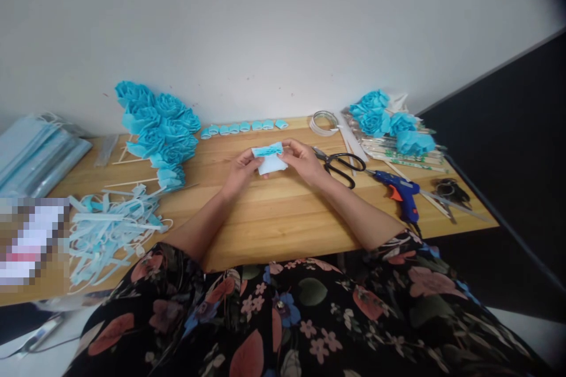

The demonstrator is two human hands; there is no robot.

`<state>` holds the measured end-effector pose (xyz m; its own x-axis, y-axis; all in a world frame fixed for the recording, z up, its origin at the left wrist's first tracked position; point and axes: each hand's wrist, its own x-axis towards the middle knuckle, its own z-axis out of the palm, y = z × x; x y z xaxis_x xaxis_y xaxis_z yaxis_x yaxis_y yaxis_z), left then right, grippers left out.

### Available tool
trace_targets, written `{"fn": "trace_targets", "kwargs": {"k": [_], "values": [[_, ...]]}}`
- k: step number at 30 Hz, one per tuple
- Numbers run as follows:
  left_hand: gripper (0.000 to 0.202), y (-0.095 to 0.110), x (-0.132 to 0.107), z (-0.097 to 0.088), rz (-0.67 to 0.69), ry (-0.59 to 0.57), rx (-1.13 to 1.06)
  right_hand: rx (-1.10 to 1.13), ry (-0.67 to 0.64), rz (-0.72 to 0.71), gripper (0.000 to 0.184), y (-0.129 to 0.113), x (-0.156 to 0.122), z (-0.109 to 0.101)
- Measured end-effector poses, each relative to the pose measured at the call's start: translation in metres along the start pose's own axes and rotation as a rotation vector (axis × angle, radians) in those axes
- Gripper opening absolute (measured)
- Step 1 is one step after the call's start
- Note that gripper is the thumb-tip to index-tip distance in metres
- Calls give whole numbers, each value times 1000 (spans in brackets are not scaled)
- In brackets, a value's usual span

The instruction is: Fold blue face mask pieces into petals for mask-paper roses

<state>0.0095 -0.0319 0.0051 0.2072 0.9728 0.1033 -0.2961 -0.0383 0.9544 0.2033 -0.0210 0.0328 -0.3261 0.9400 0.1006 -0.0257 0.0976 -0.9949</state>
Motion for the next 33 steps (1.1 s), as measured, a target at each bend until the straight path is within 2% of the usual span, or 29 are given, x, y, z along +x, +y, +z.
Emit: {"fn": "trace_targets", "kwargs": {"k": [4, 7, 13, 16, 20, 23, 27, 30, 33], "values": [[27, 5, -2, 3, -40, 13, -97, 41, 7, -8, 16, 2, 1, 0], [18, 7, -2, -1, -29, 6, 3, 34, 5, 26, 11, 4, 3, -3], [13, 10, -2, -8, 98, -42, 320, 16, 31, 119, 33, 0, 4, -12], [15, 9, -2, -5, 161, -92, 396, -125, -28, 75, 40, -3, 3, -14], [21, 5, -1, -3, 258, -106, 482, -294, -114, 57, 40, 1, 3, -14], [22, 2, 0, -5, 245, -93, 483, -291, -132, 34, 40, 8, 6, -16], [19, -1, 0, -9, 194, 24, 303, -320, -37, -5, 38, 14, 8, -17], [37, -1, 0, -8, 129, 83, 187, -395, 6, -42, 33, 12, 6, -15], [46, 1, 0, -4, 114, 82, 304, -465, 7, -71, 29, 7, 3, -11]]}}
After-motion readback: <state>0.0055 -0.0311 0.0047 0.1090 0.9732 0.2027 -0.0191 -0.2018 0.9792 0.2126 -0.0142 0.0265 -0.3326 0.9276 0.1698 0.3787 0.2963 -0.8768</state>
